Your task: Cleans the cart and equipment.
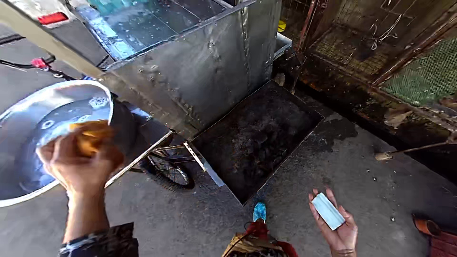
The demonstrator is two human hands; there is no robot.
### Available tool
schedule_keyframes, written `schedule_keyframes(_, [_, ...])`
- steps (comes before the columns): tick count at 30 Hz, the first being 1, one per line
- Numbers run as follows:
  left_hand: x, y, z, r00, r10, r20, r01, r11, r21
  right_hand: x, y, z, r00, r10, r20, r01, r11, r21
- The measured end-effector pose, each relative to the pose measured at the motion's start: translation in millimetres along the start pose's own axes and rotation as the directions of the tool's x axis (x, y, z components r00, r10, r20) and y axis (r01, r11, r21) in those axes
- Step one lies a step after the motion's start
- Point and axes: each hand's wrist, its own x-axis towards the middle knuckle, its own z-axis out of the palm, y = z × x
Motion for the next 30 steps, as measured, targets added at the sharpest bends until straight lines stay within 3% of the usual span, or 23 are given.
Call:
schedule_keyframes(5, [47.5, -64.6, -60.6, 0.971, -0.226, -0.083, 0.22, 0.972, -0.08, -33.4, 47.7, 16.3, 1.0, 0.027, -0.003, -0.027, 0.988, -0.15])
schedule_keyframes(10, [76.6, -149.8, -65.3, 0.935, -0.241, 0.26, 0.251, 0.968, -0.004, -83.7, 121.2, 11.7, 0.997, -0.066, 0.045, 0.074, 0.97, -0.232])
schedule_keyframes(15, [87.3, -181.3, -48.8, 0.771, -0.115, 0.627, 0.064, 0.993, 0.104, -170.4, 220.7, 20.0, 0.974, -0.228, -0.002, 0.226, 0.967, -0.117])
schedule_keyframes(18, [98.1, -198.5, -34.1, 0.608, -0.041, 0.793, -0.11, 0.985, 0.135, -215.8, 274.2, 16.1, 0.935, -0.354, -0.032, 0.348, 0.93, -0.114])
schedule_keyframes(21, [121.0, -225.5, -15.4, 0.523, -0.012, 0.852, -0.276, 0.944, 0.182, -248.2, 340.3, 21.4, 0.845, -0.513, -0.153, 0.486, 0.855, -0.182])
schedule_keyframes(26, [159.7, -245.5, 17.9, 0.498, 0.167, 0.851, -0.382, 0.923, 0.041, -264.5, 469.6, 45.3, 0.681, -0.685, -0.258, 0.645, 0.728, -0.231])
schedule_keyframes(30, [165.4, -227.3, -7.3, 0.354, 0.149, 0.923, -0.461, 0.887, 0.033, -249.0, 563.6, 83.5, 0.703, -0.662, -0.261, 0.654, 0.745, -0.128])
